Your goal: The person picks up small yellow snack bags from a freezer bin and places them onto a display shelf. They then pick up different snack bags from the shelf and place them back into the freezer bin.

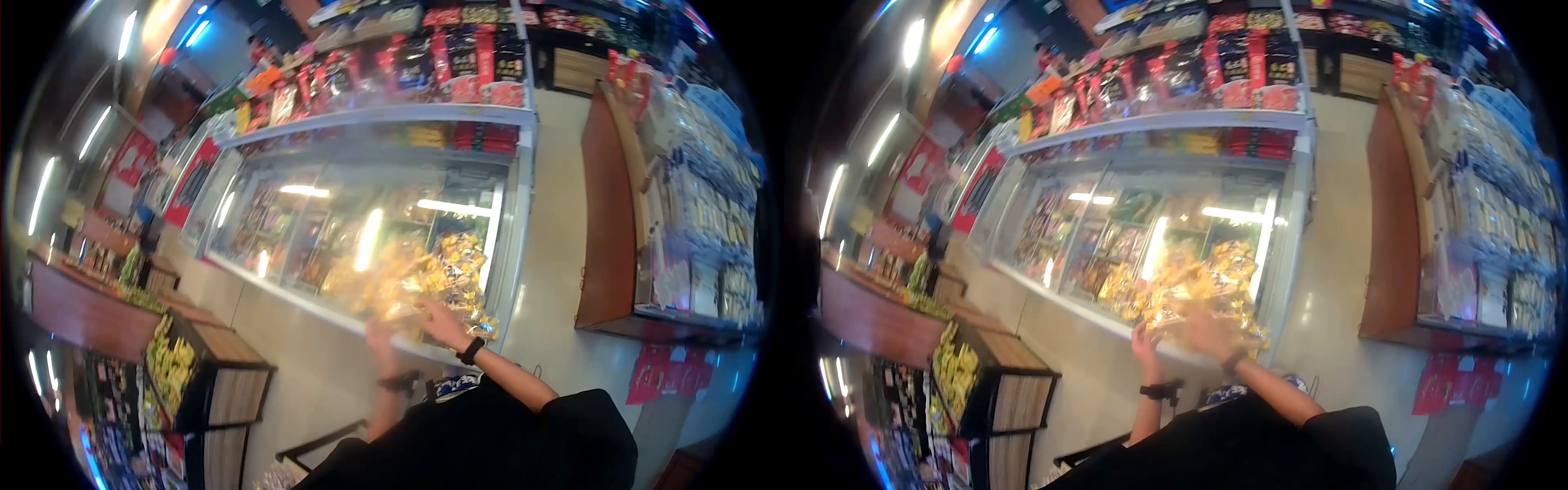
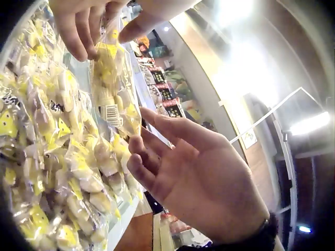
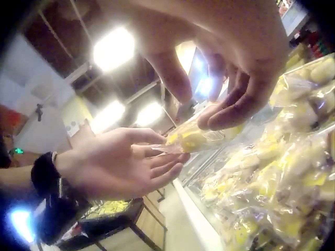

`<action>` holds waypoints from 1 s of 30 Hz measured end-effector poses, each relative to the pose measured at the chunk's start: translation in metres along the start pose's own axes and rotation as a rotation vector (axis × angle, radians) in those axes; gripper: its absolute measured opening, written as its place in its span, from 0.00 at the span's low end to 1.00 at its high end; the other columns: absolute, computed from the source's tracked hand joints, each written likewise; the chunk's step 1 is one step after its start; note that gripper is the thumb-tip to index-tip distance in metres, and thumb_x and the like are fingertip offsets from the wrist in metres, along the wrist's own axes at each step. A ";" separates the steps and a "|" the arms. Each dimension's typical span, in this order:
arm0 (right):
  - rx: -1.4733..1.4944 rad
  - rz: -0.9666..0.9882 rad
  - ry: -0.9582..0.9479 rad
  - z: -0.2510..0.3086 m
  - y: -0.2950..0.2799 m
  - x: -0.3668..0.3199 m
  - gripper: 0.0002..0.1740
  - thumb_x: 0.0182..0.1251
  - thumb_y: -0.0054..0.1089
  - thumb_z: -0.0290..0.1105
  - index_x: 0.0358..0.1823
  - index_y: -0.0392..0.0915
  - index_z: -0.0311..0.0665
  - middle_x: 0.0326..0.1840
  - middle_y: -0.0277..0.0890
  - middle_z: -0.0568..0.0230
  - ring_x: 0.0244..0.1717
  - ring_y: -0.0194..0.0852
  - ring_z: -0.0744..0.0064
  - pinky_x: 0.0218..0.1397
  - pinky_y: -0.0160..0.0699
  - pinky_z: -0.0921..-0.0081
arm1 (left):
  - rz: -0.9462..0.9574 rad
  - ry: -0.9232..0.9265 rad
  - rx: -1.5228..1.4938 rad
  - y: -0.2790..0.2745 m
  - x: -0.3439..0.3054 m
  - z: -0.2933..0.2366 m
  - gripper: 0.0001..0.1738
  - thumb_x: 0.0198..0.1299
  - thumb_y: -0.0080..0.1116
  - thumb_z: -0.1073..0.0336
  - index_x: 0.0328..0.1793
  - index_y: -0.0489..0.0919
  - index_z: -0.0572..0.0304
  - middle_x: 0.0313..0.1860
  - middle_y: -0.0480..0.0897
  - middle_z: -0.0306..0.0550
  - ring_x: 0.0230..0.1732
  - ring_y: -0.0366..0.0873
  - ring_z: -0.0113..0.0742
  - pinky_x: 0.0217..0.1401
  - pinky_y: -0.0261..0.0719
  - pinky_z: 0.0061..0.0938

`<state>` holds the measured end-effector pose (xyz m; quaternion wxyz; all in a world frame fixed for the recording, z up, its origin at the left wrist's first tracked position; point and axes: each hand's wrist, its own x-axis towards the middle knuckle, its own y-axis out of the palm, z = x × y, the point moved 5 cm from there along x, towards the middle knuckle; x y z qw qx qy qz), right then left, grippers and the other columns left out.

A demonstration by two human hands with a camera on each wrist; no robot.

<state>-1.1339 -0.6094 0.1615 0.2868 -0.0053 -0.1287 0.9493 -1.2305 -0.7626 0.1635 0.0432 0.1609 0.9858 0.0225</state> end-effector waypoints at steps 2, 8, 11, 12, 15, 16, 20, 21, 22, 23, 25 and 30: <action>-0.089 -0.106 -0.107 -0.013 0.014 0.018 0.24 0.60 0.64 0.37 0.56 0.75 0.35 0.52 0.75 0.53 0.45 0.74 0.58 0.50 0.74 0.67 | 0.108 0.049 0.021 -0.005 0.032 0.009 0.23 0.65 0.48 0.69 0.66 0.68 0.62 0.62 0.71 0.46 0.53 0.71 0.32 0.55 0.73 0.28; -0.037 -0.137 0.033 0.018 0.013 0.031 0.18 0.59 0.58 0.31 0.51 0.76 0.35 0.52 0.74 0.52 0.54 0.72 0.54 0.56 0.73 0.66 | 0.284 -0.062 0.094 0.006 0.070 0.026 0.25 0.63 0.51 0.72 0.68 0.68 0.65 0.65 0.70 0.47 0.60 0.69 0.33 0.61 0.69 0.29; -0.037 -0.310 0.036 -0.004 0.005 0.020 0.15 0.59 0.57 0.29 0.48 0.77 0.35 0.51 0.74 0.55 0.50 0.75 0.59 0.52 0.75 0.69 | 0.377 -0.122 0.187 0.000 0.107 0.067 0.23 0.61 0.53 0.72 0.64 0.72 0.63 0.68 0.69 0.52 0.69 0.65 0.43 0.70 0.62 0.34; -0.116 -0.311 0.142 0.015 -0.009 0.017 0.13 0.59 0.57 0.28 0.46 0.78 0.35 0.50 0.75 0.57 0.46 0.77 0.65 0.48 0.77 0.71 | 0.419 -0.017 0.332 0.002 0.105 0.057 0.22 0.61 0.53 0.72 0.63 0.73 0.62 0.69 0.69 0.54 0.70 0.64 0.46 0.71 0.60 0.35; -0.083 -0.528 0.238 -0.008 -0.043 0.013 0.15 0.59 0.57 0.27 0.48 0.77 0.35 0.51 0.74 0.59 0.50 0.74 0.61 0.53 0.74 0.67 | 0.497 0.258 0.624 0.011 0.101 0.037 0.20 0.60 0.54 0.72 0.60 0.76 0.60 0.70 0.67 0.59 0.73 0.60 0.52 0.76 0.54 0.39; -0.229 -0.610 0.175 -0.008 -0.055 0.012 0.16 0.58 0.58 0.28 0.49 0.77 0.36 0.52 0.74 0.58 0.52 0.73 0.59 0.56 0.72 0.65 | 0.491 0.334 0.653 0.014 0.096 0.030 0.20 0.60 0.54 0.72 0.60 0.76 0.61 0.70 0.67 0.59 0.73 0.61 0.51 0.76 0.55 0.39; -0.487 -0.715 0.142 -0.031 -0.075 0.009 0.22 0.57 0.60 0.32 0.54 0.74 0.37 0.55 0.73 0.54 0.60 0.65 0.50 0.65 0.65 0.59 | 0.651 0.515 0.701 0.039 0.080 0.007 0.19 0.62 0.53 0.71 0.60 0.75 0.63 0.71 0.65 0.60 0.72 0.62 0.53 0.75 0.58 0.39; -0.466 -0.691 0.191 -0.048 -0.077 0.011 0.23 0.57 0.60 0.33 0.56 0.74 0.37 0.57 0.72 0.52 0.62 0.63 0.48 0.67 0.63 0.57 | 0.671 0.382 0.521 0.046 0.082 0.015 0.18 0.62 0.53 0.71 0.59 0.75 0.64 0.71 0.66 0.60 0.71 0.63 0.54 0.74 0.58 0.39; -0.415 -0.632 0.244 -0.069 -0.076 0.014 0.27 0.57 0.61 0.35 0.60 0.72 0.38 0.60 0.72 0.46 0.63 0.64 0.46 0.67 0.63 0.57 | 0.685 0.239 0.344 0.056 0.084 0.035 0.18 0.63 0.52 0.70 0.59 0.75 0.64 0.70 0.67 0.60 0.70 0.64 0.55 0.74 0.59 0.39; -0.377 -0.605 0.250 -0.078 -0.075 0.015 0.28 0.58 0.60 0.34 0.61 0.72 0.36 0.59 0.74 0.45 0.61 0.69 0.47 0.65 0.67 0.60 | 0.688 0.086 0.169 0.062 0.084 0.058 0.18 0.63 0.52 0.70 0.59 0.75 0.65 0.69 0.68 0.60 0.69 0.65 0.55 0.73 0.60 0.39; -0.225 -0.514 0.349 -0.065 -0.072 0.013 0.27 0.57 0.61 0.34 0.59 0.74 0.34 0.55 0.77 0.45 0.56 0.74 0.52 0.62 0.70 0.63 | 0.745 0.168 0.366 0.073 0.073 0.058 0.21 0.64 0.52 0.68 0.63 0.73 0.63 0.69 0.69 0.57 0.69 0.67 0.51 0.73 0.61 0.38; -0.260 -0.591 0.227 -0.040 -0.072 -0.001 0.14 0.60 0.59 0.31 0.45 0.81 0.33 0.47 0.78 0.53 0.52 0.77 0.55 0.57 0.73 0.69 | 0.852 0.219 0.305 0.098 0.042 -0.010 0.23 0.62 0.55 0.69 0.65 0.74 0.62 0.68 0.71 0.52 0.68 0.68 0.45 0.70 0.66 0.36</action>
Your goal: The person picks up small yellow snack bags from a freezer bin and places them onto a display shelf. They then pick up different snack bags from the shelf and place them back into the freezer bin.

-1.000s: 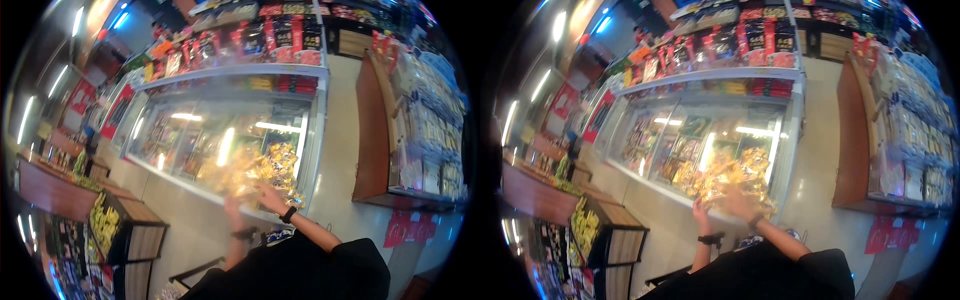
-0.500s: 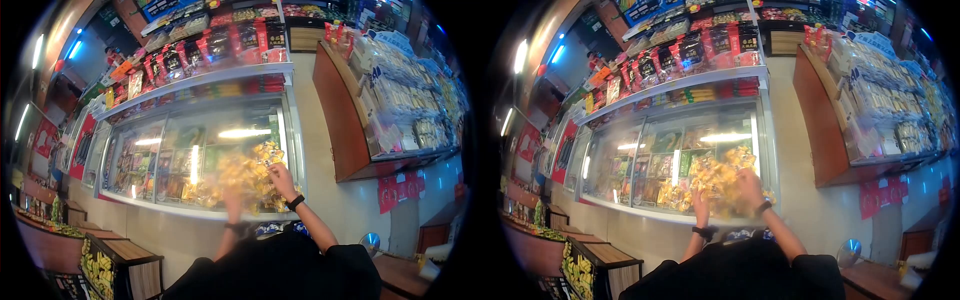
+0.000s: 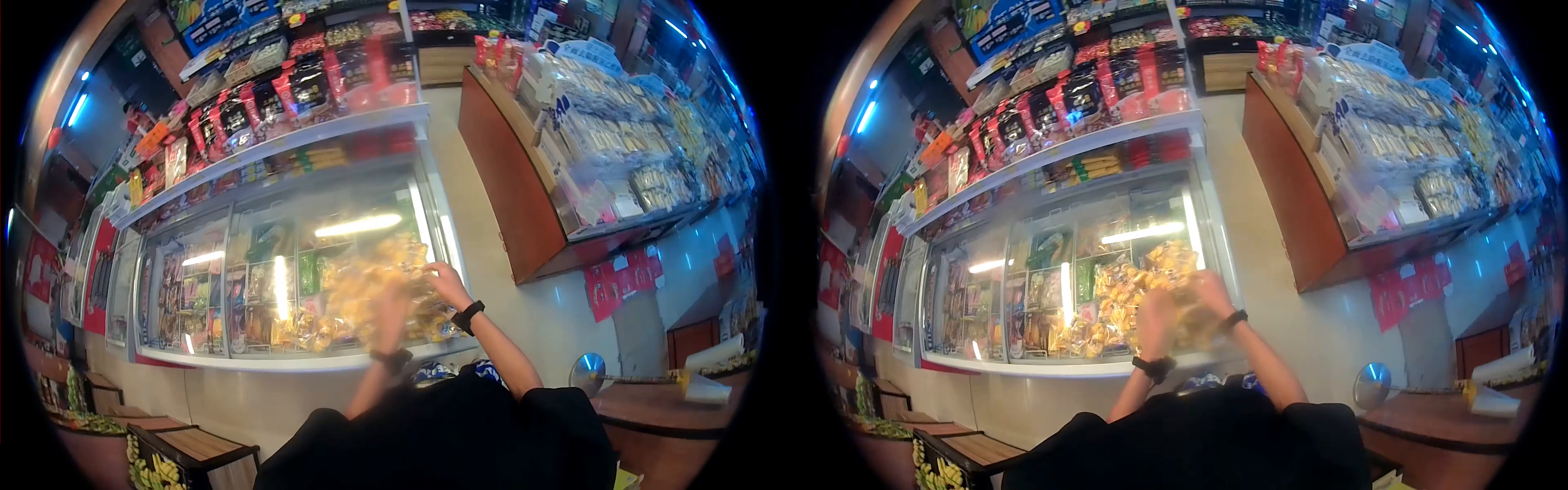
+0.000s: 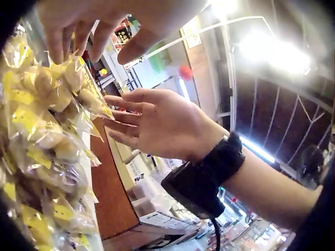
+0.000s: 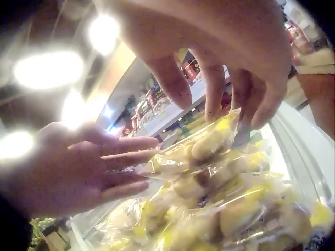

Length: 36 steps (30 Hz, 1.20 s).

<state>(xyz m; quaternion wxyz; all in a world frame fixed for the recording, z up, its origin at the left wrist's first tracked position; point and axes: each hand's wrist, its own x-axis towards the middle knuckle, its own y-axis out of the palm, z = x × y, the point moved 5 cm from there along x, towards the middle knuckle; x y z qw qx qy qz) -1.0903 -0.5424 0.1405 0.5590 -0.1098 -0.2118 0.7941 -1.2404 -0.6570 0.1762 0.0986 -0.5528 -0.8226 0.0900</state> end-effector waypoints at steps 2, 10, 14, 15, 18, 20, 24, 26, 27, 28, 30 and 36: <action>0.075 -0.007 0.042 0.007 -0.008 -0.012 0.13 0.60 0.60 0.32 0.45 0.81 0.34 0.48 0.78 0.54 0.52 0.77 0.56 0.57 0.73 0.69 | -0.004 -0.003 -0.128 0.009 -0.005 -0.003 0.23 0.61 0.54 0.71 0.64 0.75 0.63 0.67 0.72 0.52 0.68 0.68 0.44 0.69 0.66 0.34; 0.262 -0.106 0.036 -0.026 -0.070 -0.055 0.13 0.62 0.58 0.28 0.47 0.81 0.34 0.47 0.78 0.59 0.48 0.78 0.66 0.50 0.75 0.74 | 0.054 0.046 -0.163 0.059 -0.022 -0.012 0.20 0.62 0.51 0.74 0.61 0.76 0.67 0.62 0.76 0.49 0.65 0.71 0.39 0.69 0.66 0.30; 0.302 -0.185 0.078 -0.049 -0.137 -0.086 0.13 0.62 0.57 0.25 0.47 0.81 0.33 0.46 0.78 0.60 0.48 0.78 0.67 0.49 0.76 0.74 | 0.141 -0.092 -0.196 0.127 -0.039 -0.043 0.20 0.62 0.47 0.74 0.60 0.77 0.67 0.60 0.78 0.48 0.63 0.73 0.37 0.67 0.68 0.29; 0.289 -0.234 0.054 -0.056 -0.156 -0.096 0.12 0.62 0.57 0.24 0.47 0.81 0.33 0.46 0.78 0.60 0.48 0.78 0.67 0.49 0.77 0.74 | 0.174 -0.121 -0.212 0.148 -0.042 -0.046 0.20 0.62 0.47 0.74 0.60 0.77 0.67 0.59 0.78 0.48 0.62 0.73 0.37 0.66 0.68 0.29; 0.235 -0.319 0.033 -0.095 -0.213 -0.133 0.12 0.62 0.58 0.24 0.47 0.81 0.33 0.45 0.78 0.59 0.47 0.79 0.67 0.49 0.77 0.74 | 0.296 -0.167 -0.248 0.215 -0.057 -0.059 0.20 0.62 0.47 0.71 0.60 0.77 0.66 0.58 0.79 0.47 0.61 0.74 0.36 0.62 0.72 0.28; 0.169 -0.383 0.017 -0.122 -0.249 -0.162 0.12 0.61 0.58 0.24 0.47 0.81 0.32 0.44 0.79 0.59 0.47 0.79 0.67 0.49 0.77 0.74 | 0.360 -0.144 -0.232 0.265 -0.065 -0.031 0.21 0.61 0.47 0.71 0.60 0.77 0.66 0.57 0.79 0.48 0.60 0.74 0.36 0.61 0.72 0.28; 0.173 -0.492 0.245 -0.164 -0.326 -0.225 0.12 0.61 0.59 0.24 0.46 0.81 0.32 0.44 0.79 0.59 0.47 0.79 0.67 0.51 0.76 0.74 | 0.512 -0.134 -0.229 0.374 -0.089 -0.020 0.20 0.62 0.48 0.72 0.60 0.77 0.68 0.53 0.81 0.49 0.55 0.76 0.34 0.59 0.72 0.27; 0.230 -0.599 0.317 -0.184 -0.356 -0.260 0.12 0.62 0.58 0.25 0.46 0.81 0.31 0.44 0.79 0.59 0.47 0.79 0.68 0.52 0.75 0.74 | 0.607 -0.189 -0.196 0.413 -0.110 -0.019 0.19 0.62 0.48 0.72 0.59 0.77 0.68 0.52 0.81 0.49 0.54 0.76 0.34 0.58 0.72 0.26; 0.251 -0.649 0.345 -0.192 -0.374 -0.275 0.12 0.62 0.58 0.26 0.46 0.81 0.31 0.44 0.79 0.59 0.47 0.79 0.68 0.52 0.74 0.74 | 0.667 -0.220 -0.170 0.434 -0.119 -0.032 0.19 0.62 0.49 0.72 0.59 0.77 0.68 0.51 0.81 0.49 0.54 0.76 0.34 0.57 0.72 0.26; 0.252 -0.686 0.347 -0.197 -0.390 -0.288 0.12 0.62 0.58 0.26 0.46 0.81 0.31 0.44 0.79 0.59 0.47 0.78 0.68 0.52 0.74 0.75 | 0.721 -0.248 -0.148 0.456 -0.127 -0.047 0.19 0.62 0.49 0.72 0.58 0.77 0.69 0.51 0.82 0.49 0.53 0.76 0.34 0.57 0.72 0.25; 0.254 -0.749 0.341 -0.203 -0.416 -0.314 0.13 0.62 0.57 0.27 0.46 0.81 0.30 0.44 0.79 0.59 0.47 0.78 0.68 0.52 0.73 0.75 | 0.808 -0.196 -0.107 0.494 -0.140 -0.052 0.17 0.63 0.51 0.71 0.57 0.77 0.67 0.50 0.82 0.50 0.52 0.77 0.34 0.55 0.73 0.25; 0.441 -0.958 0.496 -0.241 -0.462 -0.364 0.14 0.61 0.56 0.24 0.47 0.82 0.30 0.41 0.78 0.66 0.41 0.74 0.75 0.47 0.72 0.78 | 1.061 -0.139 -0.088 0.585 -0.167 -0.055 0.15 0.65 0.54 0.66 0.55 0.78 0.62 0.49 0.82 0.51 0.50 0.79 0.35 0.51 0.77 0.28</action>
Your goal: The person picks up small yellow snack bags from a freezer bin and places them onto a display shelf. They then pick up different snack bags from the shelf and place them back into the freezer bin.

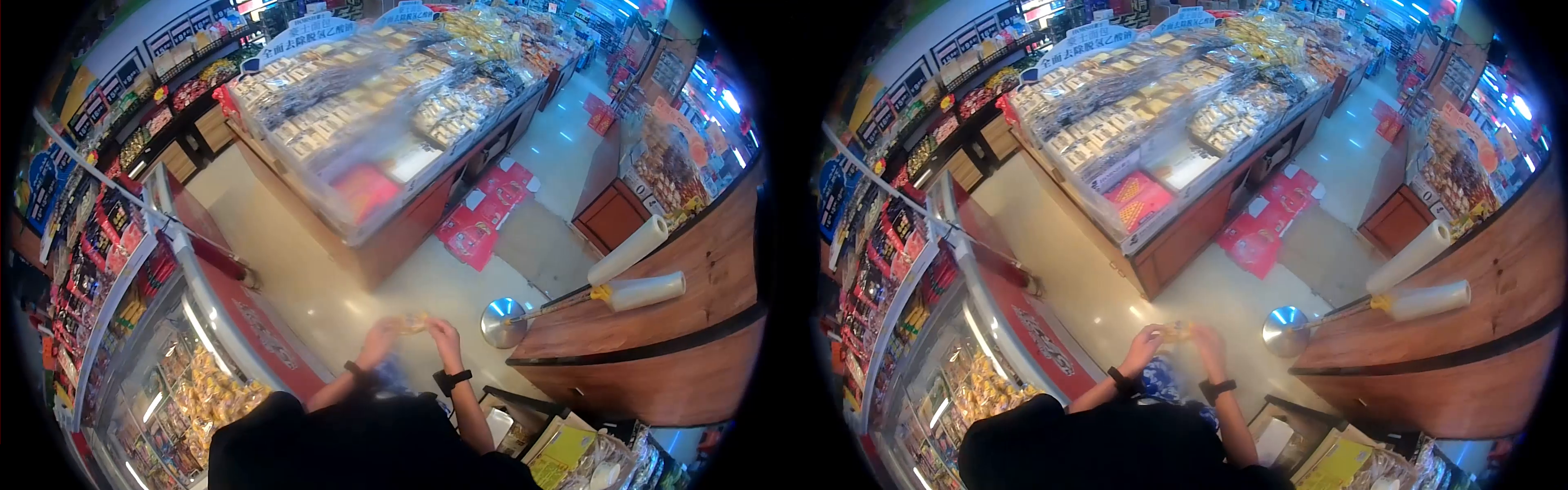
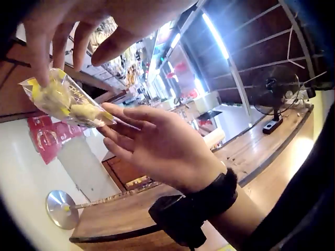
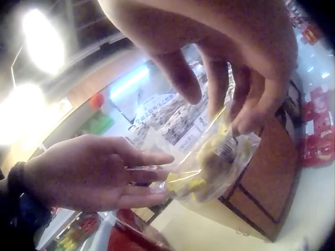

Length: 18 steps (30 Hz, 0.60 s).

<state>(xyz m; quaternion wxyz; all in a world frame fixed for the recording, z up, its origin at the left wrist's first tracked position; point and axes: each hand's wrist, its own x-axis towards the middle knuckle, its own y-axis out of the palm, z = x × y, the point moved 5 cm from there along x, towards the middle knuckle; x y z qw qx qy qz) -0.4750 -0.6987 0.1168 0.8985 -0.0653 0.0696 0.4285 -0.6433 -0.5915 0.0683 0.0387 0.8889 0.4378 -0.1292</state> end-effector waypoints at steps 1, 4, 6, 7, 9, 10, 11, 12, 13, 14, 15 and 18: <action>-0.045 -0.026 -0.009 -0.011 -0.008 0.010 0.14 0.61 0.55 0.24 0.47 0.82 0.31 0.41 0.78 0.67 0.41 0.73 0.76 0.46 0.71 0.79 | 0.018 0.058 0.016 0.009 0.018 0.005 0.15 0.65 0.54 0.65 0.55 0.79 0.61 0.49 0.82 0.52 0.49 0.79 0.35 0.51 0.77 0.29; -0.115 -0.080 0.017 -0.059 -0.029 0.049 0.14 0.63 0.54 0.25 0.48 0.82 0.31 0.40 0.79 0.68 0.39 0.72 0.78 0.44 0.71 0.80 | 0.147 0.104 0.324 0.029 0.056 -0.034 0.17 0.66 0.55 0.60 0.55 0.78 0.62 0.50 0.81 0.53 0.50 0.79 0.38 0.52 0.77 0.32; -0.075 -0.049 0.042 -0.056 -0.033 0.080 0.14 0.63 0.54 0.25 0.48 0.82 0.32 0.41 0.80 0.68 0.39 0.71 0.78 0.44 0.71 0.80 | 0.178 0.142 0.322 0.035 0.085 -0.039 0.19 0.66 0.55 0.57 0.55 0.78 0.62 0.50 0.81 0.53 0.51 0.79 0.41 0.53 0.76 0.34; -0.060 -0.024 0.051 -0.051 -0.035 0.099 0.14 0.63 0.54 0.26 0.48 0.82 0.32 0.41 0.80 0.68 0.39 0.71 0.78 0.43 0.71 0.80 | 0.182 0.164 0.315 0.039 0.103 -0.043 0.21 0.66 0.55 0.55 0.55 0.78 0.63 0.50 0.81 0.54 0.51 0.79 0.43 0.54 0.76 0.35; -0.144 0.028 -0.015 -0.054 -0.042 0.142 0.14 0.64 0.55 0.28 0.48 0.83 0.32 0.41 0.81 0.67 0.39 0.73 0.78 0.44 0.72 0.79 | 0.200 0.091 0.377 0.042 0.126 -0.083 0.21 0.66 0.53 0.54 0.54 0.78 0.63 0.50 0.80 0.55 0.51 0.79 0.47 0.55 0.75 0.36; -0.174 0.052 -0.029 -0.050 -0.042 0.166 0.14 0.64 0.55 0.28 0.48 0.83 0.32 0.41 0.81 0.66 0.39 0.73 0.79 0.44 0.72 0.79 | 0.202 0.056 0.406 0.042 0.141 -0.099 0.21 0.66 0.53 0.53 0.54 0.78 0.63 0.49 0.80 0.56 0.51 0.78 0.49 0.56 0.75 0.37; -0.202 0.079 -0.044 -0.047 -0.041 0.193 0.14 0.64 0.55 0.29 0.48 0.83 0.32 0.42 0.81 0.66 0.39 0.73 0.79 0.44 0.72 0.79 | 0.167 0.138 0.433 0.041 0.160 -0.108 0.21 0.66 0.53 0.53 0.53 0.78 0.63 0.49 0.80 0.56 0.51 0.78 0.51 0.56 0.75 0.38; -0.276 0.105 -0.094 -0.022 -0.036 0.209 0.14 0.65 0.56 0.30 0.48 0.83 0.32 0.40 0.81 0.67 0.38 0.73 0.79 0.43 0.73 0.79 | 0.132 0.211 0.463 0.040 0.175 -0.110 0.20 0.66 0.52 0.53 0.53 0.78 0.63 0.49 0.79 0.57 0.51 0.78 0.53 0.55 0.75 0.39; -0.279 0.146 -0.059 -0.004 -0.030 0.226 0.14 0.65 0.56 0.31 0.48 0.83 0.32 0.39 0.81 0.67 0.37 0.73 0.79 0.43 0.72 0.79 | 0.099 0.274 0.499 0.037 0.188 -0.110 0.20 0.66 0.52 0.53 0.53 0.78 0.63 0.49 0.79 0.57 0.51 0.77 0.54 0.55 0.75 0.40; -0.279 0.185 -0.019 0.008 -0.023 0.242 0.14 0.65 0.57 0.31 0.48 0.83 0.32 0.38 0.81 0.67 0.37 0.73 0.79 0.42 0.72 0.79 | 0.072 0.290 0.473 0.033 0.201 -0.111 0.20 0.65 0.53 0.54 0.53 0.78 0.62 0.49 0.79 0.58 0.50 0.77 0.56 0.54 0.75 0.41; -0.277 0.220 0.025 0.015 -0.015 0.257 0.15 0.65 0.57 0.32 0.48 0.83 0.32 0.37 0.81 0.67 0.37 0.73 0.79 0.42 0.72 0.79 | 0.048 0.305 0.450 0.029 0.215 -0.111 0.20 0.65 0.53 0.54 0.53 0.77 0.61 0.49 0.79 0.58 0.50 0.77 0.57 0.54 0.75 0.42; -0.313 0.324 -0.042 0.017 0.006 0.307 0.15 0.66 0.57 0.32 0.48 0.83 0.32 0.36 0.81 0.66 0.37 0.73 0.78 0.41 0.71 0.78 | 0.005 0.300 0.503 0.010 0.268 -0.086 0.19 0.62 0.55 0.56 0.54 0.77 0.60 0.49 0.78 0.59 0.50 0.76 0.59 0.53 0.74 0.45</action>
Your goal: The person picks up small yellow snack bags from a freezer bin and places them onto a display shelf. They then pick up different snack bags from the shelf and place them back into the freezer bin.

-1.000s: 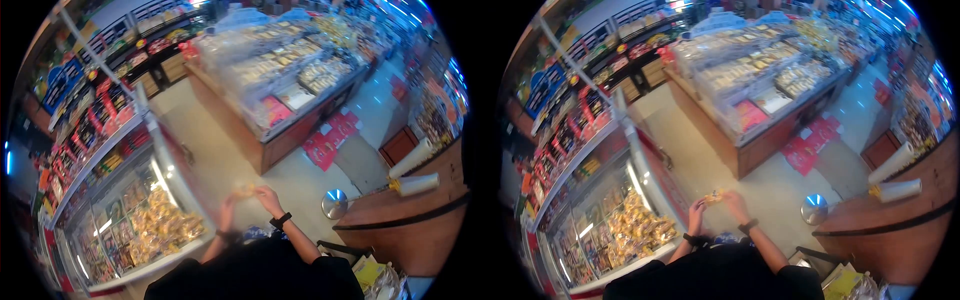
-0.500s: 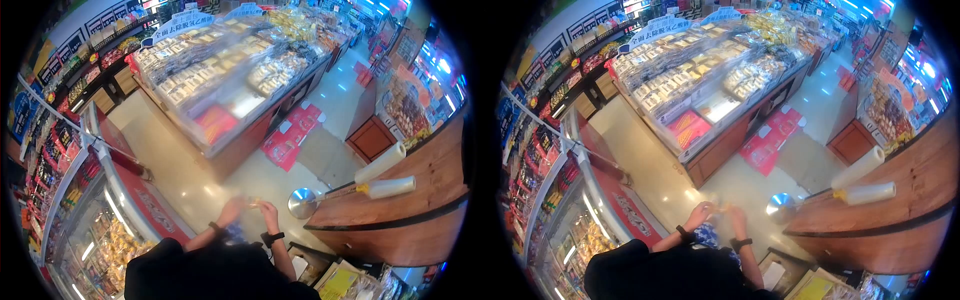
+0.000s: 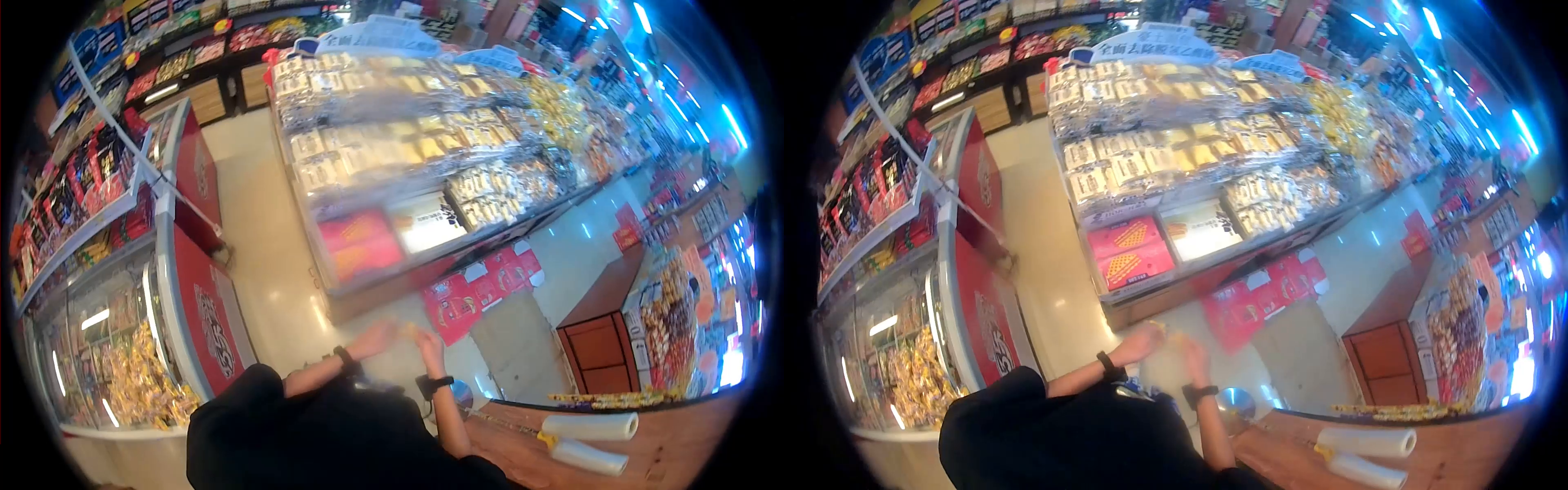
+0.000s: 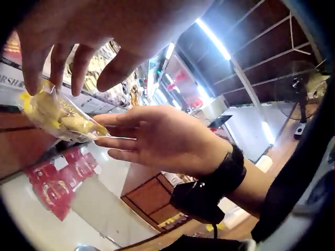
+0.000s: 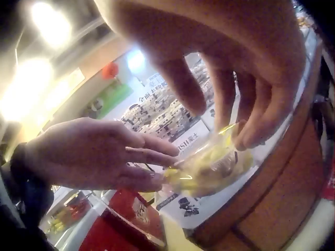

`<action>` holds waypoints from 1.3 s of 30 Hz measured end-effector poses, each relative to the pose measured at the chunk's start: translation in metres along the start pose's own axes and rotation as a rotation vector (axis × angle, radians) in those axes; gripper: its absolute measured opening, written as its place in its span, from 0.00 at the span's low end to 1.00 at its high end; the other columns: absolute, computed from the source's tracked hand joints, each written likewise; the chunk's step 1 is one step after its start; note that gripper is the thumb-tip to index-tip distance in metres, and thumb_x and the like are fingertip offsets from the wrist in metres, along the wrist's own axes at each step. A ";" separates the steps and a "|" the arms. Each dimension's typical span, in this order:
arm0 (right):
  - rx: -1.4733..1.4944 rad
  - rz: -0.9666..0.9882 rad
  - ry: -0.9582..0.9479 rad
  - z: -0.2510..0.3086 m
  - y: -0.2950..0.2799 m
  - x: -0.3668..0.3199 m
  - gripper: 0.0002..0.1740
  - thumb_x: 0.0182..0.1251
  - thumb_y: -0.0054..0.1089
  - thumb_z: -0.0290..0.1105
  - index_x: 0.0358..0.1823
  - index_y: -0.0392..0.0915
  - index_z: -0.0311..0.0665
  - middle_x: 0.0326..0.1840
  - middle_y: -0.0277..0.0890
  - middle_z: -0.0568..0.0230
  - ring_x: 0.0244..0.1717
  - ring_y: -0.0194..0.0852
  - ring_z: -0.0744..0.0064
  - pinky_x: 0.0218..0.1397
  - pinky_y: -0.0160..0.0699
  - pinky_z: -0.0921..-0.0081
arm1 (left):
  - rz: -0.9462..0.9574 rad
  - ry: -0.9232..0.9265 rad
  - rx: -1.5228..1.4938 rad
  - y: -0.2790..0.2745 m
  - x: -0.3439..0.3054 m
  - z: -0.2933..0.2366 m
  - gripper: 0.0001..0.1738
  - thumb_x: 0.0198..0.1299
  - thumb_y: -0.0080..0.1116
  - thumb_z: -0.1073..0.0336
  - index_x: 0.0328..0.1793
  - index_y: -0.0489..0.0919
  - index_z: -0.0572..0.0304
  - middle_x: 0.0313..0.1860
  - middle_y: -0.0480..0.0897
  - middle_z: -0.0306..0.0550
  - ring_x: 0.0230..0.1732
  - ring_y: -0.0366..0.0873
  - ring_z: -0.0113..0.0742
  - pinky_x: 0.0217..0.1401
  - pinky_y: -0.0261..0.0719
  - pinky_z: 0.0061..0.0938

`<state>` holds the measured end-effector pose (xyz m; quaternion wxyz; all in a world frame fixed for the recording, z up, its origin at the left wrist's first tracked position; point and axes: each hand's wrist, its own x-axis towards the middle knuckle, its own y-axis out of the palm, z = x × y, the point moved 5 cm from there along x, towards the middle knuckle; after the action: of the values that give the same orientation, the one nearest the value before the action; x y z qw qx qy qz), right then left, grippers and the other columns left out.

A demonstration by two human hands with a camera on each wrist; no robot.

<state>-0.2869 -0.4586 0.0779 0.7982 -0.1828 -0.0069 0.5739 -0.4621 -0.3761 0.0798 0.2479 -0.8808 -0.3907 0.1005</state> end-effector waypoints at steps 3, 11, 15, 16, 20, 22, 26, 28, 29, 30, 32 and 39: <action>-0.001 0.054 -0.090 0.017 0.015 0.042 0.16 0.66 0.56 0.33 0.49 0.82 0.31 0.36 0.81 0.66 0.37 0.73 0.78 0.40 0.70 0.77 | -0.101 -0.147 0.022 -0.033 0.008 -0.017 0.18 0.60 0.56 0.59 0.53 0.77 0.60 0.50 0.77 0.58 0.52 0.74 0.59 0.54 0.73 0.46; -0.146 0.257 -0.335 0.095 0.070 0.154 0.12 0.66 0.57 0.29 0.47 0.82 0.33 0.45 0.79 0.64 0.46 0.75 0.75 0.48 0.73 0.76 | -0.571 -0.190 0.044 -0.111 0.039 -0.020 0.24 0.56 0.57 0.66 0.59 0.71 0.63 0.57 0.72 0.59 0.61 0.69 0.60 0.62 0.70 0.44; -0.133 0.438 -0.258 0.076 0.104 0.214 0.15 0.65 0.57 0.30 0.52 0.80 0.33 0.51 0.80 0.58 0.54 0.75 0.68 0.56 0.72 0.71 | -0.721 -0.285 0.226 -0.120 0.062 -0.006 0.29 0.53 0.61 0.64 0.61 0.69 0.66 0.66 0.66 0.62 0.69 0.60 0.63 0.72 0.58 0.49; -0.137 0.494 -0.236 0.072 0.114 0.229 0.17 0.65 0.57 0.31 0.53 0.79 0.33 0.52 0.80 0.57 0.56 0.75 0.66 0.57 0.72 0.70 | -0.737 -0.308 0.322 -0.123 0.069 -0.007 0.29 0.53 0.62 0.63 0.61 0.69 0.66 0.67 0.65 0.63 0.70 0.58 0.64 0.73 0.56 0.51; -0.464 0.772 -0.285 0.044 0.133 0.274 0.20 0.64 0.53 0.37 0.53 0.80 0.34 0.52 0.82 0.54 0.55 0.78 0.58 0.60 0.72 0.64 | -0.612 -0.477 0.287 -0.129 0.097 0.005 0.33 0.54 0.62 0.57 0.65 0.69 0.64 0.73 0.58 0.68 0.75 0.51 0.70 0.76 0.50 0.56; -0.513 0.795 -0.161 0.075 0.128 0.274 0.18 0.63 0.52 0.34 0.51 0.82 0.36 0.50 0.83 0.56 0.52 0.79 0.60 0.57 0.74 0.66 | -0.481 -0.524 0.230 -0.129 0.106 0.016 0.34 0.55 0.60 0.54 0.67 0.68 0.61 0.75 0.55 0.69 0.76 0.50 0.68 0.75 0.52 0.56; -0.418 1.044 -0.025 0.065 0.153 0.292 0.18 0.64 0.54 0.34 0.53 0.80 0.36 0.51 0.82 0.60 0.52 0.78 0.66 0.53 0.76 0.68 | -0.522 -0.690 0.054 -0.140 0.113 0.034 0.33 0.56 0.58 0.58 0.68 0.68 0.58 0.75 0.56 0.67 0.75 0.52 0.66 0.75 0.54 0.53; -0.298 1.138 -0.052 0.093 0.164 0.283 0.20 0.65 0.54 0.35 0.56 0.78 0.35 0.54 0.80 0.61 0.53 0.77 0.67 0.55 0.75 0.68 | -0.597 -0.762 0.056 -0.137 0.116 0.051 0.31 0.55 0.58 0.62 0.67 0.68 0.57 0.75 0.56 0.67 0.74 0.55 0.66 0.74 0.56 0.51; -0.240 1.183 -0.062 0.103 0.167 0.279 0.20 0.66 0.54 0.35 0.57 0.77 0.34 0.55 0.80 0.61 0.54 0.76 0.67 0.56 0.74 0.68 | -0.648 -0.752 0.048 -0.137 0.118 0.061 0.31 0.55 0.57 0.64 0.67 0.68 0.57 0.75 0.56 0.66 0.73 0.55 0.66 0.74 0.57 0.50; -0.220 1.206 -0.107 0.094 0.177 0.283 0.21 0.68 0.53 0.36 0.59 0.76 0.34 0.57 0.79 0.60 0.54 0.76 0.66 0.58 0.73 0.69 | -0.700 -0.743 0.041 -0.137 0.121 0.074 0.30 0.54 0.57 0.66 0.66 0.68 0.57 0.75 0.56 0.66 0.73 0.56 0.66 0.74 0.58 0.49; -0.178 1.258 -0.200 0.066 0.208 0.297 0.22 0.71 0.51 0.37 0.61 0.74 0.34 0.59 0.77 0.57 0.56 0.76 0.64 0.61 0.71 0.69 | -0.765 -0.711 0.087 -0.136 0.123 0.096 0.28 0.54 0.57 0.68 0.64 0.70 0.56 0.76 0.56 0.65 0.73 0.57 0.65 0.73 0.60 0.46; -0.195 1.303 -0.365 0.062 0.257 0.339 0.21 0.73 0.46 0.36 0.62 0.72 0.36 0.56 0.77 0.55 0.52 0.75 0.63 0.58 0.70 0.72 | -0.839 -0.685 0.164 -0.157 0.134 0.110 0.27 0.57 0.55 0.70 0.65 0.72 0.56 0.77 0.57 0.61 0.74 0.59 0.57 0.73 0.63 0.38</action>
<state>-0.4194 -0.0588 -0.0083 0.2557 -0.1209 -0.0816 0.9557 -0.5129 -0.1484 0.0687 0.1930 -0.5443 -0.7576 0.3041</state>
